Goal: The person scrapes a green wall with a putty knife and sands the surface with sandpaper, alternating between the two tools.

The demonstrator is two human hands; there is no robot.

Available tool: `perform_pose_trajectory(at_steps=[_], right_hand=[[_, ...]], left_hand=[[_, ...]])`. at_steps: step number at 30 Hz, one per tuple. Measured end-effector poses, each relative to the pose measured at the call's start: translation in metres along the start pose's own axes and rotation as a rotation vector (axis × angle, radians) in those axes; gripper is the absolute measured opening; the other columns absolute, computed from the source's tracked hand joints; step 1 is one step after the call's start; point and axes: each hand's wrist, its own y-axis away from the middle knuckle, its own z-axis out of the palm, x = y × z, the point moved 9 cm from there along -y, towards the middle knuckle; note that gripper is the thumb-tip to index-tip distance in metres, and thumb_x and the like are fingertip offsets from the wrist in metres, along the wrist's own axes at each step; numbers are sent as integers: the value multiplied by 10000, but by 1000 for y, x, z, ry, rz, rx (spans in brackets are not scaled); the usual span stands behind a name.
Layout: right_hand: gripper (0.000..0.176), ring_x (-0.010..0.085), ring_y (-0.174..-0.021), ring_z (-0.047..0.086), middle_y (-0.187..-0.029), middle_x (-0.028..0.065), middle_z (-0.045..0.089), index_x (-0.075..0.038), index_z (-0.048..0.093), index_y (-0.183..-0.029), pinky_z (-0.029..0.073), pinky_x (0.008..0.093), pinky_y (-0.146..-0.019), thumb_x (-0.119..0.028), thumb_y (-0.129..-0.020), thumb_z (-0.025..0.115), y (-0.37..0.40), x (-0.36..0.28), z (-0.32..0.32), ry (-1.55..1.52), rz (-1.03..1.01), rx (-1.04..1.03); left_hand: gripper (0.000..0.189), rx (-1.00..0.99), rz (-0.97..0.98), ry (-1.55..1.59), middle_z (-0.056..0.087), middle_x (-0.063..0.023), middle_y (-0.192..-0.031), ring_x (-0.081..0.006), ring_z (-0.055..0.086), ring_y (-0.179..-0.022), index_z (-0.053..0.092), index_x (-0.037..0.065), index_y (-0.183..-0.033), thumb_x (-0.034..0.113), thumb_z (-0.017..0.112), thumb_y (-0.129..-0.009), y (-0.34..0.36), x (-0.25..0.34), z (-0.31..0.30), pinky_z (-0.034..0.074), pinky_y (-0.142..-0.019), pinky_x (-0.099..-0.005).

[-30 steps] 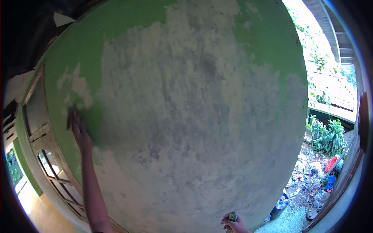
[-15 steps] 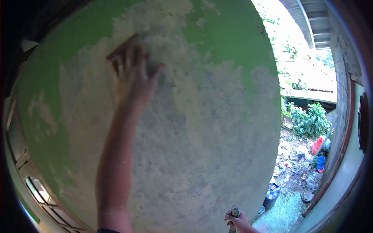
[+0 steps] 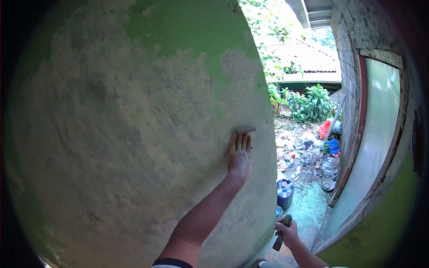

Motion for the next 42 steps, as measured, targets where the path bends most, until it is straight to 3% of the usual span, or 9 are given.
perform_pose_trajectory(at_steps=[6,13,25,33,35,37,39,40,42], right_hand=[[110,103,-470,527,-637,36,558,-49,561,-827,426,221,-431,-98,-775,644,19,0,-23,-57,-62,105],[118,100,-463,509,-637,30,545,-46,557,-839,425,229,-426,-102,-778,641,25,8,-24,-61,-74,108],[133,121,-447,499,-630,25,519,-76,532,-839,401,242,-419,-94,-772,646,12,53,86,64,50,-164],[120,115,-428,409,-579,17,440,-108,445,-823,364,261,-395,-101,-846,562,-3,47,179,-138,-34,-363],[218,126,-418,408,-540,18,418,-107,461,-808,392,305,-432,-289,-891,547,-5,46,212,-135,-40,-585],[277,127,-395,384,-522,15,403,-111,462,-793,376,294,-426,-361,-903,508,-8,44,236,-123,-44,-653],[346,129,-371,360,-503,13,389,-114,463,-777,360,284,-419,-433,-914,469,-7,44,258,-111,-46,-716],[364,125,-368,349,-498,10,381,-118,465,-773,351,281,-415,-454,-913,460,-8,45,268,-130,-41,-717],[383,121,-364,339,-492,8,374,-122,467,-768,343,277,-411,-476,-912,451,-10,51,278,-153,-25,-730]], left_hand=[[733,-129,148,-107,90,-102,-1508,-280,49,-1391,109,27,-1431,467,342,-892,72,114,122,-58,-1112,-460],[643,-189,181,-131,94,-79,-1510,-261,42,-1392,113,32,-1433,355,285,-905,109,99,122,-69,-1110,-460],[708,417,-411,-81,260,-72,-1451,-273,174,-1355,328,118,-1379,511,501,-815,121,-218,-113,105,-1085,-543],[681,537,-701,-193,148,-128,-1491,-338,92,-1376,173,93,-1431,507,312,-908,309,-388,-176,11,-1070,-609],[800,364,-971,-209,-19,-82,-1513,-284,-27,-1389,28,145,-1448,641,279,-873,369,-432,-175,-18,-1096,-543],[870,361,-1081,-205,30,-128,-1507,-321,8,-1386,88,111,-1445,629,425,-832,434,-468,-175,12,-1081,-558],[865,263,-1254,-40,-155,-118,-1493,-299,-141,-1372,-72,121,-1437,584,396,-876,494,-483,-165,-31,-1102,-495],[865,256,-1265,-57,-155,-118,-1493,-299,-141,-1372,-72,121,-1437,584,396,-876,522,-489,-153,-31,-1102,-495],[885,551,-1217,-199,134,-126,-1483,-351,82,-1373,143,100,-1435,627,460,-798,575,-492,-131,43,-1050,-620]])
